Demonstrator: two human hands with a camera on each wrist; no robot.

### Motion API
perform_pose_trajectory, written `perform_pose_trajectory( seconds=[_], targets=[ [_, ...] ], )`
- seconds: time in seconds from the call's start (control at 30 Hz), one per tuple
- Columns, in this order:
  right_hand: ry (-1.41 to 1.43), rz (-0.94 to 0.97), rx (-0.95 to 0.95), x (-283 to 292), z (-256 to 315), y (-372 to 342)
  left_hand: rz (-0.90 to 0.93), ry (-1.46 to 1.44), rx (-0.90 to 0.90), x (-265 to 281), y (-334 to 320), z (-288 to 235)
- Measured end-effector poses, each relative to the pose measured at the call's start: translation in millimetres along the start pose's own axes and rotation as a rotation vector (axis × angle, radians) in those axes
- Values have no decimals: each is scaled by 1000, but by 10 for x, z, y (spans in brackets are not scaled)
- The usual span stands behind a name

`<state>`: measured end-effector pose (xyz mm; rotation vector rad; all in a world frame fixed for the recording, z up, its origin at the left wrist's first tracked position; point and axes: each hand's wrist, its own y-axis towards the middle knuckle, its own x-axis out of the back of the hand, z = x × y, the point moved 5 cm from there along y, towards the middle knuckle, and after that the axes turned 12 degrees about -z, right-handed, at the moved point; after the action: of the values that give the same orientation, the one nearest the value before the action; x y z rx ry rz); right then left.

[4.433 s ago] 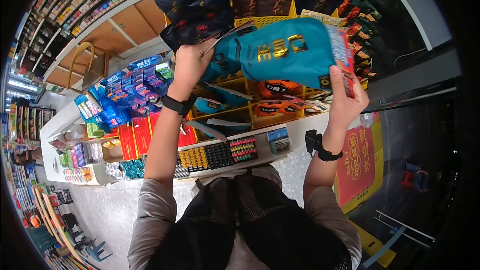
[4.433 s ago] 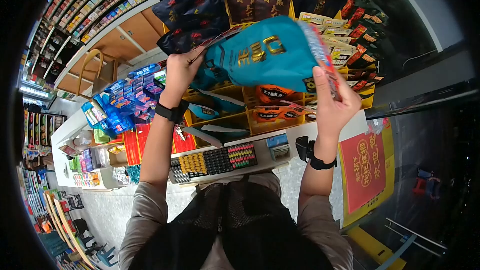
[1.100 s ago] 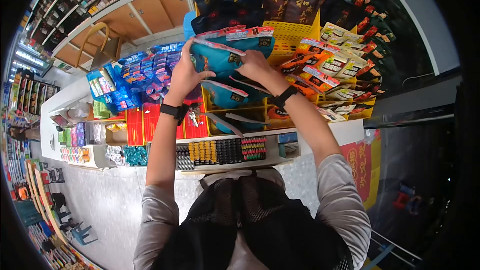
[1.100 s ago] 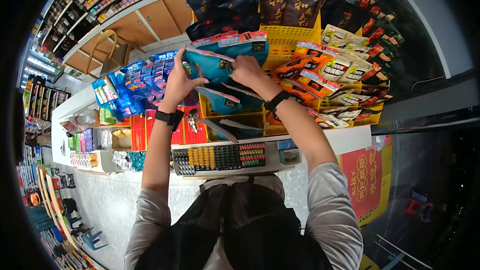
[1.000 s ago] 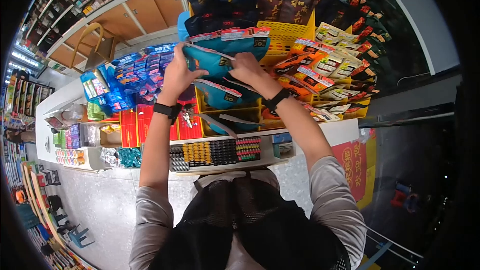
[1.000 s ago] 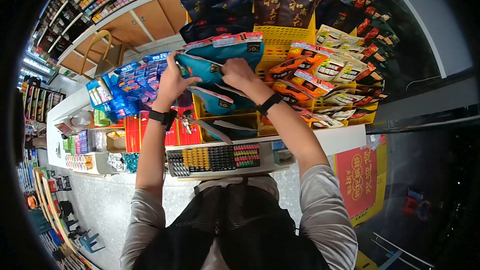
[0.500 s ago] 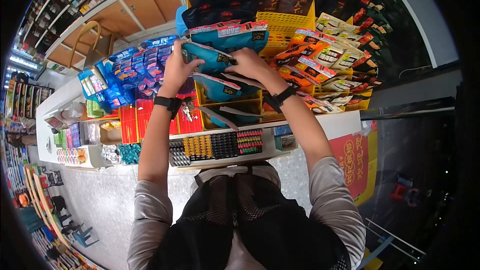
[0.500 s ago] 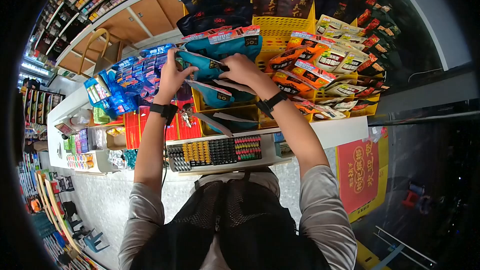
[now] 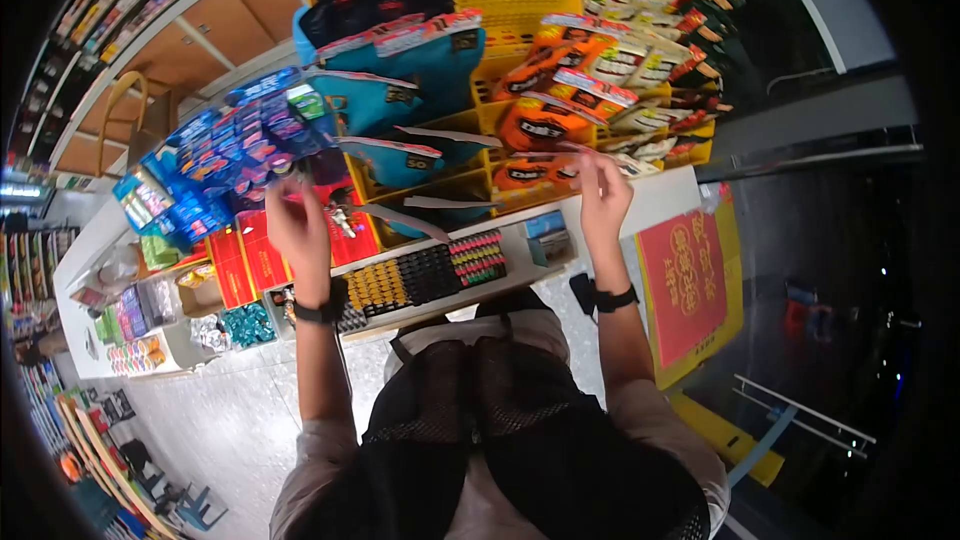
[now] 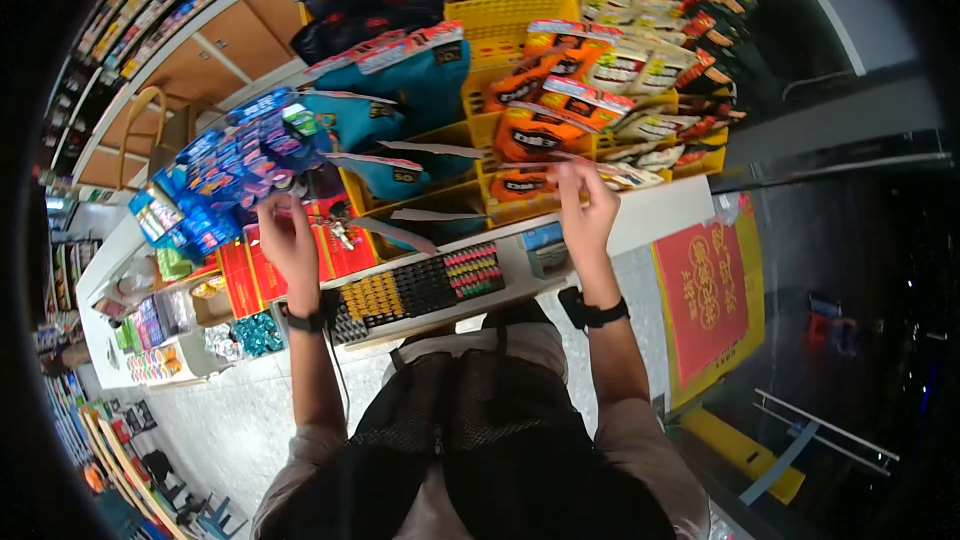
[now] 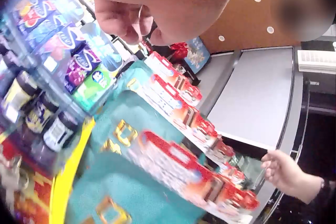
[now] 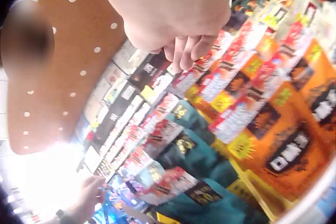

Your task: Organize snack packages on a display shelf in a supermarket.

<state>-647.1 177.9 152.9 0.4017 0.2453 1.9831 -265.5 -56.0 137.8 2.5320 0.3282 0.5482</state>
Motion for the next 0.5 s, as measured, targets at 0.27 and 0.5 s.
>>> perform_pose_trajectory(
  seconds=[0.27,0.5],
  targets=[
    [-303,-60,154,767,-845,-128,375,-109,24,-305,-1104,-1374],
    [-548,208,309,677,-986,571,564,31,-152,-1763,-1454,-1924]
  ],
)
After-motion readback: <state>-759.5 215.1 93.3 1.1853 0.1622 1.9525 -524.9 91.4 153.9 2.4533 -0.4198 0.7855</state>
